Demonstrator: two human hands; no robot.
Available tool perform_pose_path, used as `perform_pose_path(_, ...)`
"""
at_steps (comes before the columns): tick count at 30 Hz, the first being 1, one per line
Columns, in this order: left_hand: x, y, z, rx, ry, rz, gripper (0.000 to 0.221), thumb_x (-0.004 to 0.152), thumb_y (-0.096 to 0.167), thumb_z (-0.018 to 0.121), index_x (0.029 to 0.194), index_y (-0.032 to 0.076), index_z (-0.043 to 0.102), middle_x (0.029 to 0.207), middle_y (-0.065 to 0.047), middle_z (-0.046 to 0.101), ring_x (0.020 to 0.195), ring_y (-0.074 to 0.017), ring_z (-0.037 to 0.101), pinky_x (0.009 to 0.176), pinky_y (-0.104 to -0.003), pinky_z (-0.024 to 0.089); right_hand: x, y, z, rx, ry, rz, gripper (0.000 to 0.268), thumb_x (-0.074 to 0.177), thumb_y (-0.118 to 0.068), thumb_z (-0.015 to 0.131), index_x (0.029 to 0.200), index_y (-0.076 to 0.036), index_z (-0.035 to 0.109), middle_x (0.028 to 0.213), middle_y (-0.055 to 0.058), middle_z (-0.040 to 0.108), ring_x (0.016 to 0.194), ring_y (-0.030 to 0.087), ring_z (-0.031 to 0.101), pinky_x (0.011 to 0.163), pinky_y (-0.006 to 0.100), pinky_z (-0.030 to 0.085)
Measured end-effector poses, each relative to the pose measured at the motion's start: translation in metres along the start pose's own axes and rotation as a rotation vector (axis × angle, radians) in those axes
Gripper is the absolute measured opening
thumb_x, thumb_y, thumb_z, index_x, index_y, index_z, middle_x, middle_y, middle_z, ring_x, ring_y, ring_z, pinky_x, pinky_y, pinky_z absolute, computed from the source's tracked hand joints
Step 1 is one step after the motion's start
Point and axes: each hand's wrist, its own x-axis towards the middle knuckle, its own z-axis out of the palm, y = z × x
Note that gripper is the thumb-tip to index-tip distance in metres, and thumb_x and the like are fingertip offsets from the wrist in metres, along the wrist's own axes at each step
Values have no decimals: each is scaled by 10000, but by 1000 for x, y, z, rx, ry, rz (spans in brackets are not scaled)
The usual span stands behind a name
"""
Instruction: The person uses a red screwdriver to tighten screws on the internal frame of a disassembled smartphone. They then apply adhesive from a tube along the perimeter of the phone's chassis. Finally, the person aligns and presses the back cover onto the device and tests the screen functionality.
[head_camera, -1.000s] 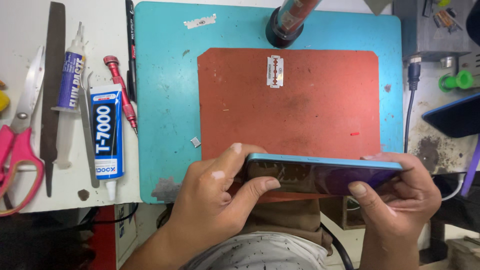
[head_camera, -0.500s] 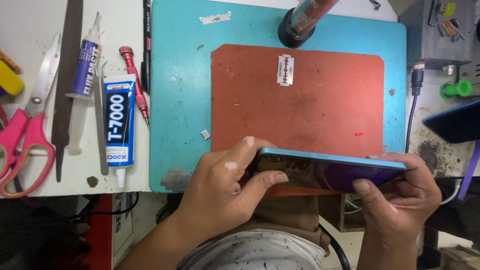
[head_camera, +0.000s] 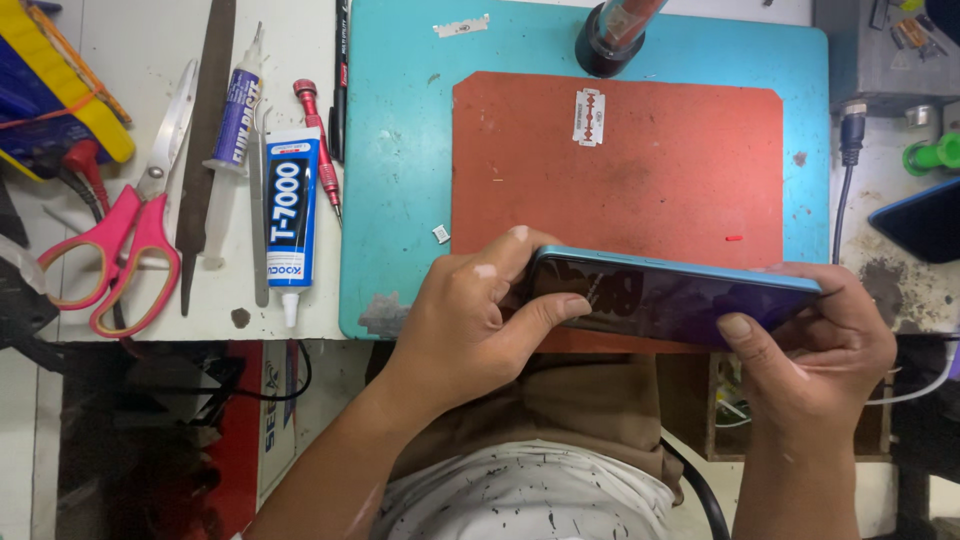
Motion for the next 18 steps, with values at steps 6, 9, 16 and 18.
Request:
perform_pose_path(6, -4, -2, 3, -120, -7, 2, 253, 911, 121, 785, 1078, -7, 643, 772, -64, 732, 634, -46, 644, 547, -234, 518, -8, 11, -13, 35, -59, -54, 302, 958, -12, 876, 1106, 8, 615, 1021, 101, 723, 937, 105, 707, 886, 222, 586)
perform_pose_path(9, -4, -2, 5, -168, -16, -20, 234, 916, 101, 781, 1074, -6, 645, 794, -52, 746, 691, -28, 667, 591, -220, 545, -8, 9, -11, 68, -74, -65, 315, 946, -20, 876, 1133, 5, 623, 1018, 93, 726, 933, 100, 711, 871, 216, 589)
perform_pose_path(16, -3, -2, 5, -237, -24, -77, 243, 914, 88, 774, 1107, -8, 661, 859, -46, 764, 738, -30, 680, 611, -209, 561, 5, -10, 1, -68, -111, -6, 367, 933, -44, 822, 1229, 16, 614, 1053, 102, 714, 951, 101, 721, 828, 213, 608)
perform_pose_path(18, -3, -3, 5, -255, -27, -69, 251, 926, 84, 774, 1124, -16, 657, 887, -52, 765, 773, -36, 688, 646, -211, 578, 6, -13, 1, -81, -111, 31, 391, 919, -47, 820, 1248, 14, 618, 1065, 104, 710, 959, 102, 715, 859, 227, 604)
